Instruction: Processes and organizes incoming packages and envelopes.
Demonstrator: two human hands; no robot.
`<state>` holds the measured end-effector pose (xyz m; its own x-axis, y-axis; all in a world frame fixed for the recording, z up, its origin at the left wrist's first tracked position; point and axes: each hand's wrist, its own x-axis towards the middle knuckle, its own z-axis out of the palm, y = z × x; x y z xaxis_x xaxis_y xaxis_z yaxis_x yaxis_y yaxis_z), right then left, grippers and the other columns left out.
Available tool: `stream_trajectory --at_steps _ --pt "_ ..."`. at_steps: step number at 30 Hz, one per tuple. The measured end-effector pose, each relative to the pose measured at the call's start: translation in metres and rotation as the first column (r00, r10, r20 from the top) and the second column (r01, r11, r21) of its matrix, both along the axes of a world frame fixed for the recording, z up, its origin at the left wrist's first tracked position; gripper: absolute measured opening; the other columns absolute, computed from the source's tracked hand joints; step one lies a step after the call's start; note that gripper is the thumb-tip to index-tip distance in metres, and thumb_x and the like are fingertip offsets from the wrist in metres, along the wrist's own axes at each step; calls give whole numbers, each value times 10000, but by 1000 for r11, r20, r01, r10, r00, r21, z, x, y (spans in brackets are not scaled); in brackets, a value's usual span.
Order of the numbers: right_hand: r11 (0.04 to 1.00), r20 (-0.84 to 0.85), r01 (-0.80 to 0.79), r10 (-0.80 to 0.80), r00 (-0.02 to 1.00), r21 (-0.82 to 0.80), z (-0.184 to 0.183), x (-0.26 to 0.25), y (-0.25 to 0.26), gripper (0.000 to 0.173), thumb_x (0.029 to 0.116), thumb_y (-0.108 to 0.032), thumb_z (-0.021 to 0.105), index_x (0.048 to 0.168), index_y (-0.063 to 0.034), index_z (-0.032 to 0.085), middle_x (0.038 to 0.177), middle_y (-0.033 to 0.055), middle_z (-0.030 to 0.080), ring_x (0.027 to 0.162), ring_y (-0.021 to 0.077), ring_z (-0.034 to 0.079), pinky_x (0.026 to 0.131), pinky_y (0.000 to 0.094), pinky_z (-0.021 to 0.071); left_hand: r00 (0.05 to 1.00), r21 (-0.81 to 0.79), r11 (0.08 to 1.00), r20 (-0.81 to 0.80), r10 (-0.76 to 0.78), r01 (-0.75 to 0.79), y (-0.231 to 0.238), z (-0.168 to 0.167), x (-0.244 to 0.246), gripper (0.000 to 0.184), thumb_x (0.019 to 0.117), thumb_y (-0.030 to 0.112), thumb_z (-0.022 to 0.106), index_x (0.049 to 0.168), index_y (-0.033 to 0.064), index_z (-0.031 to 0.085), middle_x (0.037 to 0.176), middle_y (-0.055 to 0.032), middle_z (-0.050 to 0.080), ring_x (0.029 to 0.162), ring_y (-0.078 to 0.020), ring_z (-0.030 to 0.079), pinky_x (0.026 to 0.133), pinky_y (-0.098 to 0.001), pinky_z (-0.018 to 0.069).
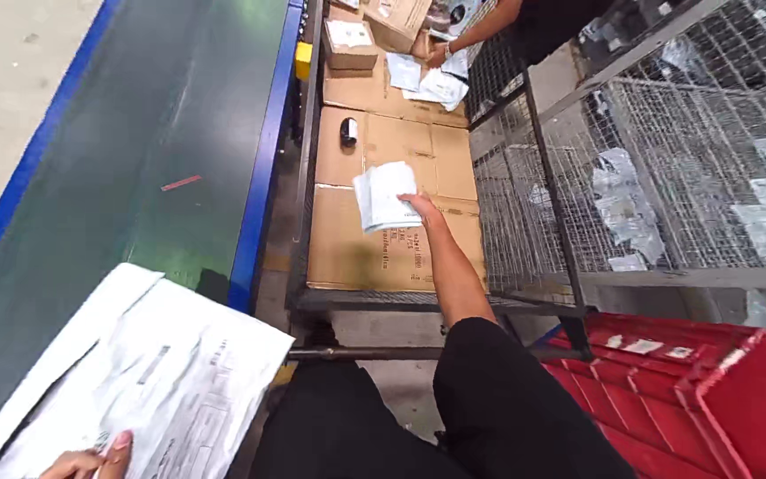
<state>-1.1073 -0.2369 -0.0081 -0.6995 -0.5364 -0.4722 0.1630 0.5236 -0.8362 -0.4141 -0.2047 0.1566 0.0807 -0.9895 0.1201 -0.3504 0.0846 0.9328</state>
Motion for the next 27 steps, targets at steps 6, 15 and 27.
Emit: stream_trajectory --at_steps 6,15,27 --pt "981 131 151 -134 982 -124 13 -31 -59 1059 934 -679 578 1645 -157 -8 1600 230 351 1379 366 490 1048 539 503 948 -94 944 22 -317 317 -82 -4 -125 230 839 103 761 841 218 563 794 166 542 716 55 506 668 -132 442" --pt "828 398 -317 513 761 -462 10 165 -54 683 871 -52 725 1461 15 387 1207 162 673 1044 221 696 924 424 600 684 58 683 -2 -729 728 -185 -25 -312 676 899 243 741 1494 67 472 1412 -125 556 1233 -196 593 1012 -365 551" --pt "739 27 79 -82 996 -669 58 -63 -303 752 1034 -165 586 1616 -95 114 1467 208 529 1237 296 630 1006 435 567 880 313 836 2 -476 451 -98 -88 -174 767 908 356 725 1551 78 414 1565 -134 467 1356 -250 553 1086 -425 520"
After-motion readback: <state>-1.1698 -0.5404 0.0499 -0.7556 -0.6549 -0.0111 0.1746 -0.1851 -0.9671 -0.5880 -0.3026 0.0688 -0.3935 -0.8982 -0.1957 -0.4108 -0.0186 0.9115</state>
